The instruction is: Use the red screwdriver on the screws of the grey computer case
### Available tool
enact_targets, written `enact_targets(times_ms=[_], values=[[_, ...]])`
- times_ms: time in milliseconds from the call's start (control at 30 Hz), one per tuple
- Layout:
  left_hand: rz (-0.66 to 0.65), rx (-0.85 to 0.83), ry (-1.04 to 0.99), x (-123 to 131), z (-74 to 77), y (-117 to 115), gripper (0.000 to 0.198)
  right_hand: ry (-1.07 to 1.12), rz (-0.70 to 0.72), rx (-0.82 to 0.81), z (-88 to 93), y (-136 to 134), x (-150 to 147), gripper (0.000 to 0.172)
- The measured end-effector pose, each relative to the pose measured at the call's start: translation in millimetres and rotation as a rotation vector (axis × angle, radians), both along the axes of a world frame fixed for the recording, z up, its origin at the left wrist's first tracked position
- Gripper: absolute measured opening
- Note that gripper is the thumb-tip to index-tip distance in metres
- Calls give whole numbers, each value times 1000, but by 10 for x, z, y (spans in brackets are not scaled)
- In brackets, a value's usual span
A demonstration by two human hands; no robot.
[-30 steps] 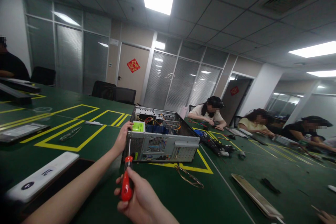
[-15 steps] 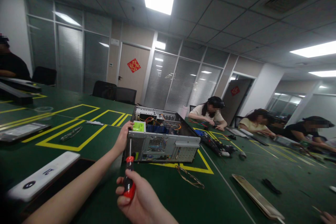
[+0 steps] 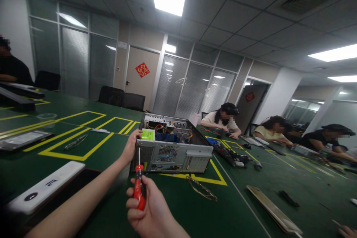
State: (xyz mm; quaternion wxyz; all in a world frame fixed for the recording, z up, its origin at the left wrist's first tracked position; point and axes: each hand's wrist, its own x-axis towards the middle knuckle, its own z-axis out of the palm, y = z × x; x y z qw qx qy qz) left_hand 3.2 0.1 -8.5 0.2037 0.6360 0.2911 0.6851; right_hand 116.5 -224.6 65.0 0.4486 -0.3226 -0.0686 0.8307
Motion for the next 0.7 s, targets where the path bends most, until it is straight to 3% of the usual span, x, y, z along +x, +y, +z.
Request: enact_targets(times_ms=[333, 533, 700], values=[[12, 8, 16, -5, 5, 12, 54, -150, -165, -52, 1, -9, -80, 43], [16, -2, 7, 7, -2, 2, 52, -48, 3, -16, -43, 9, -42, 42], [10, 6, 9, 11, 19, -9, 51, -38, -69, 6, -56, 11, -6, 31]])
